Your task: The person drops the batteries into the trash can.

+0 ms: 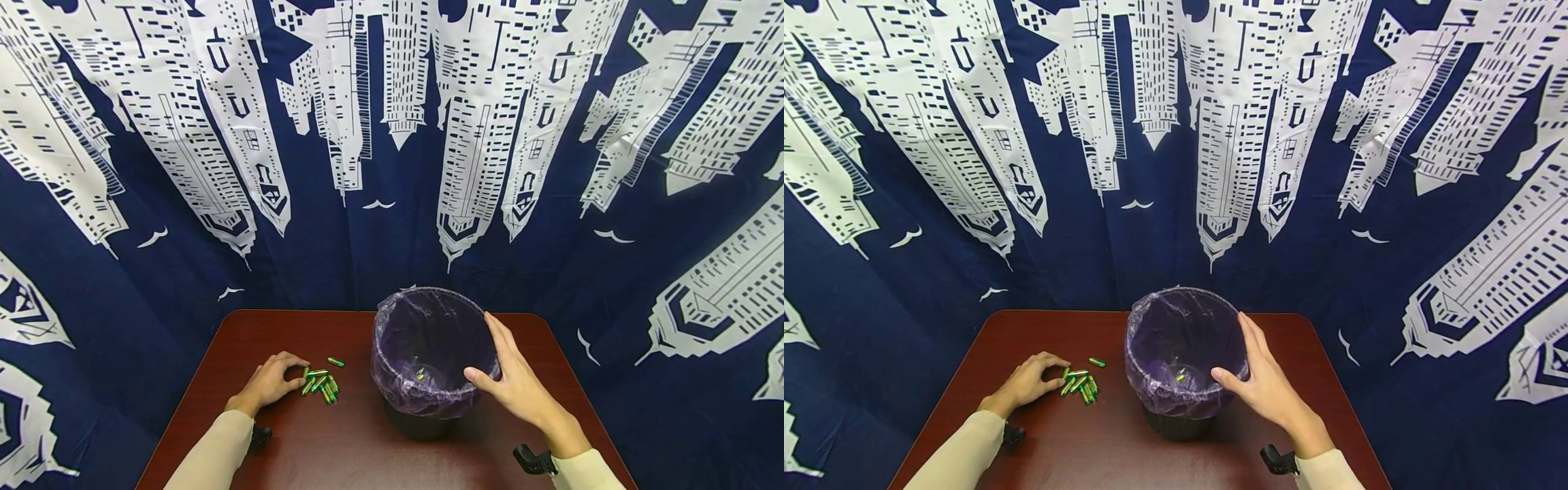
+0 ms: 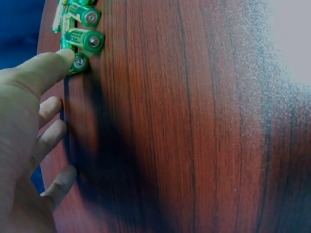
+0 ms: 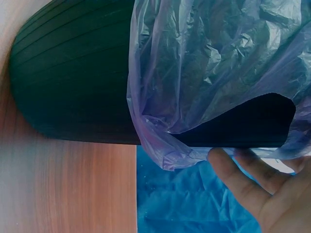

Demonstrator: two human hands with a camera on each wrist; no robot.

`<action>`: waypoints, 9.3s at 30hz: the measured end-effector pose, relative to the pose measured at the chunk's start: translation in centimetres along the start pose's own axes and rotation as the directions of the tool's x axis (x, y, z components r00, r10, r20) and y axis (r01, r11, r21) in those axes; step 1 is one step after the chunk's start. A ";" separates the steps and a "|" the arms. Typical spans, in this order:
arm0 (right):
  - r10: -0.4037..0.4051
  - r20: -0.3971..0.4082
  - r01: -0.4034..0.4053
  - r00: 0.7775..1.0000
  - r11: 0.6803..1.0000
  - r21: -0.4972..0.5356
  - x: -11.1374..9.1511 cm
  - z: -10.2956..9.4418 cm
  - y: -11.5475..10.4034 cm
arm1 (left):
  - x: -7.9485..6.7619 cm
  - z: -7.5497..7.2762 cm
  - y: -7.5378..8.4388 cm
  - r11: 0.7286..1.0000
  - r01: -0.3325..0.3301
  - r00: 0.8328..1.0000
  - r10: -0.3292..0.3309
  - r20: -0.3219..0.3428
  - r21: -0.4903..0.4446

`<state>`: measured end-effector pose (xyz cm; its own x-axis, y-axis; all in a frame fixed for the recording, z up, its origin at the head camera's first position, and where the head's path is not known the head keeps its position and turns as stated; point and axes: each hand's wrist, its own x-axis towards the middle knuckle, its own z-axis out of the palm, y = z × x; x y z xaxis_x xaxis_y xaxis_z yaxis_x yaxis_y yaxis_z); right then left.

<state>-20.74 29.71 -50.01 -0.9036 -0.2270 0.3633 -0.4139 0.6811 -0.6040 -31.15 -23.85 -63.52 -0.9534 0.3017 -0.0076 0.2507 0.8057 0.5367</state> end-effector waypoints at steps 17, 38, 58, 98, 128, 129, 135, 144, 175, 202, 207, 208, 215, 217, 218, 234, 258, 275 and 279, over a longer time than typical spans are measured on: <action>0.002 0.000 -0.002 1.000 1.000 -0.007 0.1 -0.1 0.0 | -0.1 0.2 -0.6 1.000 -0.016 0.999 0.017 -0.033 0.027; -0.010 -0.006 0.010 1.000 1.000 -0.008 0.2 0.0 -0.1 | -1.0 0.9 -1.2 1.000 0.011 0.993 -0.012 -0.119 -0.009; 0.004 0.000 -0.004 1.000 1.000 -0.003 -0.4 0.0 -0.1 | -0.6 -1.3 2.0 0.988 -0.074 0.972 0.041 -0.233 -0.136; 0.021 0.012 -0.021 1.000 1.000 -0.008 -0.1 -0.2 -0.1 | 4.1 -10.8 20.8 0.895 -0.446 0.842 0.418 -0.340 -0.004; 0.016 0.019 -0.016 1.000 1.000 0.003 0.0 -0.3 -0.2 | 7.0 -12.2 32.6 0.853 -0.521 0.832 0.516 -0.203 0.031; 0.016 0.020 -0.016 1.000 1.000 0.002 0.0 -0.3 -0.3 | 7.1 -12.1 32.9 0.853 -0.522 0.834 0.516 -0.197 0.025; 0.025 0.027 -0.025 0.999 1.000 -0.003 0.0 -0.3 -0.2 | 7.5 -11.3 34.4 0.863 -0.505 0.855 0.499 -0.140 -0.016; 0.030 0.029 -0.030 0.999 1.000 -0.006 0.1 -0.2 -0.1 | 8.7 -9.8 35.6 0.865 -0.498 0.867 0.492 -0.082 -0.066; 0.020 0.030 -0.020 0.999 1.000 -0.008 0.1 -0.1 -0.3 | 9.4 -6.5 35.5 0.913 -0.385 0.923 0.384 0.032 0.136; 0.030 0.029 -0.030 0.999 1.000 0.001 0.2 -0.2 -0.3 | 7.6 -8.8 33.3 0.913 -0.406 0.913 0.407 -0.007 0.046; 0.029 0.027 -0.029 0.999 1.000 0.002 0.2 -0.2 -0.3 | 7.2 -9.1 32.5 0.914 -0.404 0.914 0.405 -0.020 0.038; 0.029 0.027 -0.029 0.999 1.000 0.002 0.2 -0.2 -0.3 | 7.1 -9.2 32.3 0.915 -0.401 0.915 0.402 -0.023 0.033; 0.032 0.029 -0.032 0.999 0.999 0.007 0.3 -0.2 -0.3 | 6.4 -9.5 30.7 0.918 -0.396 0.916 0.396 -0.062 0.012; 0.032 0.026 -0.033 0.999 0.999 0.004 0.3 -0.2 -0.3 | 6.2 -9.5 30.1 0.917 -0.398 0.914 0.398 -0.077 0.006; 0.032 0.025 -0.032 0.999 0.999 0.003 0.2 -0.2 -0.3 | 6.1 -9.5 29.7 0.917 -0.399 0.914 0.398 -0.084 0.003; 0.030 0.022 -0.030 0.999 1.000 0.009 0.1 -0.1 -0.2 | 3.9 -9.5 22.6 0.922 -0.377 0.909 0.350 -0.225 -0.085; 0.039 0.024 -0.038 0.999 0.999 -0.003 -0.1 -0.2 -0.4 | -0.4 -4.4 8.6 0.974 -0.208 0.939 0.172 -0.299 -0.092; 0.030 0.013 -0.030 0.999 1.000 -0.007 0.0 -0.1 -0.3 | -3.1 -0.2 3.2 0.978 0.003 0.980 -0.045 -0.196 -0.207; 0.031 0.016 -0.031 0.999 1.000 -0.004 0.1 0.0 -0.3 | -3.2 0.8 2.5 0.979 0.020 0.979 -0.061 -0.195 -0.205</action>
<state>-20.68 29.55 -49.81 -0.9175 -0.2171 0.3333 -0.3857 0.6903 -0.6121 -27.36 -22.44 -62.84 -0.9812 0.1474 0.1243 0.1920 0.6898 0.6981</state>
